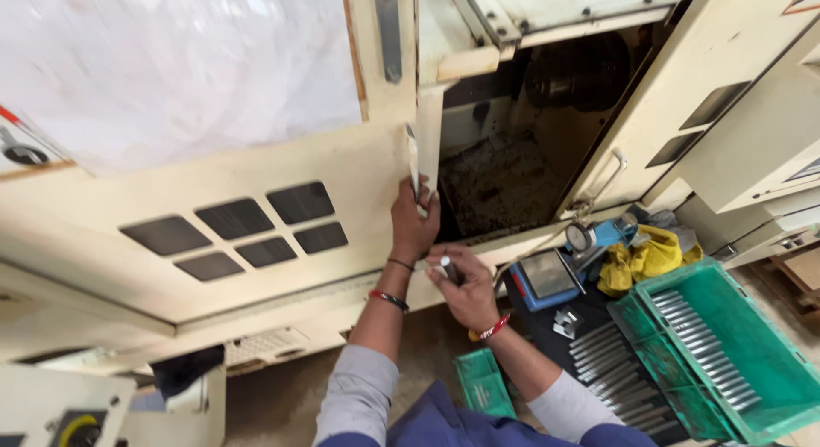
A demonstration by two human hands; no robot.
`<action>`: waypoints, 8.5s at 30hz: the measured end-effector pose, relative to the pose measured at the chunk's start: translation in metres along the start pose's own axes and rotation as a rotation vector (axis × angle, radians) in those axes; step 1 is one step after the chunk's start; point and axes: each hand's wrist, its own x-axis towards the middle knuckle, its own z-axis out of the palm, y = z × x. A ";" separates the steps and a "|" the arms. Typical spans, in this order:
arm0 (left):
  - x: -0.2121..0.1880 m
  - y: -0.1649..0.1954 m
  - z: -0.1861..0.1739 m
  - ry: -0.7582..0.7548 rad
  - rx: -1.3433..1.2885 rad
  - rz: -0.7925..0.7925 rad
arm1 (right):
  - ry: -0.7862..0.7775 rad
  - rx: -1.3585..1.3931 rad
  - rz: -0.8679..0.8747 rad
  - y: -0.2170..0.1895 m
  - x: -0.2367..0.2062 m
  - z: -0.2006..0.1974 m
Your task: The person measures cylindrical metal rods using a dial caliper, wipes them with a yellow cloth, and places them into a green crate. The person also opens the machine door and places a rod inside the machine before closing the door.
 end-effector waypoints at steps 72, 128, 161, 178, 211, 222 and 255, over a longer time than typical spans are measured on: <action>0.002 -0.061 0.068 0.076 -3.284 -0.103 | 0.015 0.174 0.045 -0.012 0.115 0.084; -0.003 -0.068 0.077 -0.147 -3.554 -0.104 | 0.014 0.102 0.012 -0.006 0.117 0.083; 0.007 -0.085 0.006 -0.197 -0.655 -0.161 | 0.051 0.168 -0.020 0.016 0.123 0.081; 0.007 -0.093 -0.014 -0.179 -0.004 0.075 | 0.003 0.349 0.122 0.009 0.123 0.084; 0.009 -0.083 -0.014 -0.200 0.069 0.029 | -0.012 0.387 0.191 0.008 0.122 0.078; 0.026 -0.086 0.014 -0.032 -0.627 -0.424 | -0.057 0.356 0.106 0.013 0.129 0.059; -0.005 -0.053 0.041 -0.043 0.181 -0.151 | -0.142 0.386 0.200 0.010 0.133 0.011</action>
